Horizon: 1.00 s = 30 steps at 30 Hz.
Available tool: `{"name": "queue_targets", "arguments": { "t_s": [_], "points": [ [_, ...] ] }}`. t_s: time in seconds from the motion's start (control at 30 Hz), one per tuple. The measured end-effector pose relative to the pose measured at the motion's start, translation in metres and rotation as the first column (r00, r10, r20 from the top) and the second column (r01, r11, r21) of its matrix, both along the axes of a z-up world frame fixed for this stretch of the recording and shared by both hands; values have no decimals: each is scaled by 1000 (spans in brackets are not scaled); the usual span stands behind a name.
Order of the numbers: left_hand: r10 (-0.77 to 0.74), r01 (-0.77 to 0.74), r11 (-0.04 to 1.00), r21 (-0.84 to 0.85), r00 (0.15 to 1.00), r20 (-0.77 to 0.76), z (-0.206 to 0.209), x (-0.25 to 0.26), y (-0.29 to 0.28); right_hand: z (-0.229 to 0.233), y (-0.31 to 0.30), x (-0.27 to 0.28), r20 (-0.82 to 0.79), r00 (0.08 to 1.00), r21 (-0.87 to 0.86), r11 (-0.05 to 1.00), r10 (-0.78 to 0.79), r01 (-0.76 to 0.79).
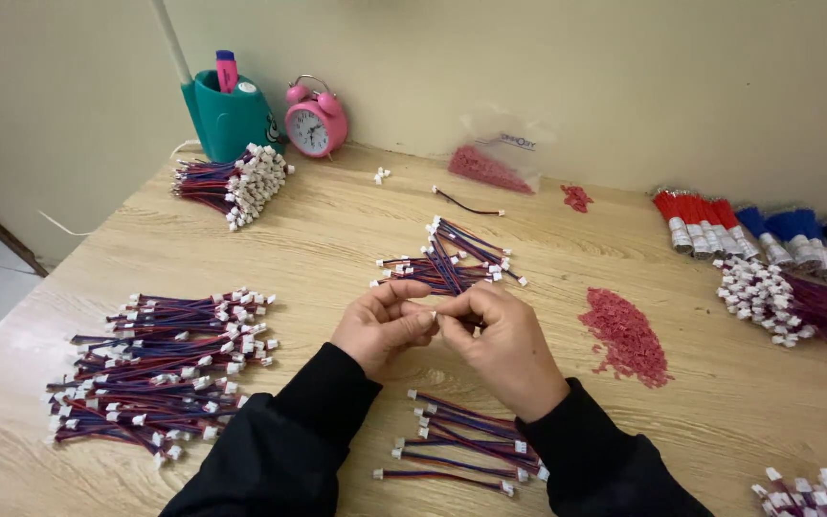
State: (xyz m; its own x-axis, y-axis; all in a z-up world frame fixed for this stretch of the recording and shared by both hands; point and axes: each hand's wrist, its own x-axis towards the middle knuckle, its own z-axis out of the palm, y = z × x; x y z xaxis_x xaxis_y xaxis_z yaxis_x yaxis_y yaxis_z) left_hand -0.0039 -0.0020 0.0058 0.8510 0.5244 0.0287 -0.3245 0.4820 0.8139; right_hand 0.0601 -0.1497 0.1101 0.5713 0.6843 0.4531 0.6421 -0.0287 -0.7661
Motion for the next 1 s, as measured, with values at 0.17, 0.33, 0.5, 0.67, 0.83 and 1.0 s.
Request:
{"name": "queue_targets", "arguments": {
  "t_s": [0.17, 0.33, 0.5, 0.67, 0.83, 1.0],
  "points": [
    [-6, 6, 998, 70, 1000, 7, -6, 2, -5, -1, -2, -1, -37, 999, -52, 999, -16, 14],
    [-69, 72, 982, 174, 997, -25, -17, 1, 7, -3, -1, 25, -321, 946, -192, 975, 43, -109],
    [-251, 283, 933, 222, 954, -161, 0, -25, 9, 6, 20, 45, 223, 966, -579, 778, -134, 242],
    [-303, 331, 917, 224, 941, -148, -16, -14, 23, -3, 37, 49, 289, 953, -679, 682, -93, 272],
    [-178, 197, 977, 80, 964, -198, -9, -8, 30, -7, 33, 55, 383, 921, -692, 638, -72, 338],
    [12, -23, 998, -50, 977, -215, -10, -2, 35, 4, 13, 44, 446, 895, -554, 783, -8, 283]
  ]
}}
